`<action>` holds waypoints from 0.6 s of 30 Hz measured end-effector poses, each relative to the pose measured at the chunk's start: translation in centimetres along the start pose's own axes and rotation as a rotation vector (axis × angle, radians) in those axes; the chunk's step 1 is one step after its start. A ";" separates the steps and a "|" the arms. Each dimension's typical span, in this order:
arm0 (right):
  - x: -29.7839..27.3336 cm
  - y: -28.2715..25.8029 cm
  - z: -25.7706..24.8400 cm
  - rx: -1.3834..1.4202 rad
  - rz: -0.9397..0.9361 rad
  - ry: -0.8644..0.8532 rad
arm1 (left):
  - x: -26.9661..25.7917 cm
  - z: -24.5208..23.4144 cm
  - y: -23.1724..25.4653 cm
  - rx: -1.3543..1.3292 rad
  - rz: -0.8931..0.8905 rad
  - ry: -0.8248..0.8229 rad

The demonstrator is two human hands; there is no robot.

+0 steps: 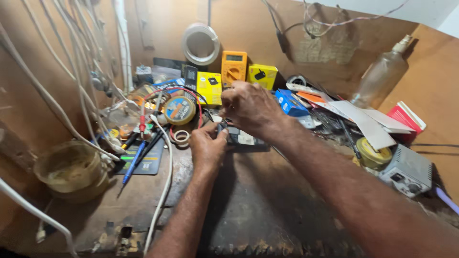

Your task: The person uses a screwdriver to remove screws from a small black electronic device on a cluttered workbench. They then use a soldering iron to work on the device's internal components, occasionally adjusting the device's position.

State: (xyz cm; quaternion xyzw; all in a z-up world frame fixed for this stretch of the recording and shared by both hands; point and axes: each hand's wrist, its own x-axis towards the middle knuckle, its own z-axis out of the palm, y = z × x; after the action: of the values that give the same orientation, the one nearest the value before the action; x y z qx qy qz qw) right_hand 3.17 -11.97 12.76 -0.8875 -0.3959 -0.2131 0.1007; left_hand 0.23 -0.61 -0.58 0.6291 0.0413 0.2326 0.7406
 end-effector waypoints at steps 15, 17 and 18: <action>0.5 -0.8 -0.6 0.040 0.112 -0.059 | -0.4 -0.4 0.9 0.295 0.013 0.105; 0.5 -0.4 -0.7 -0.004 -0.077 0.021 | -0.2 -0.4 0.6 0.308 0.031 0.118; 0.6 -0.4 -0.4 -0.042 -0.105 0.045 | -0.1 -0.3 0.5 0.314 0.039 0.125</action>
State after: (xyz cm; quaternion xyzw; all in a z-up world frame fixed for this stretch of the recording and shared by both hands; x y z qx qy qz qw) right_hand 3.09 -11.49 13.40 -0.8624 -0.4351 -0.2462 0.0795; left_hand -0.17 -0.32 -0.21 0.7219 0.1108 0.2763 0.6247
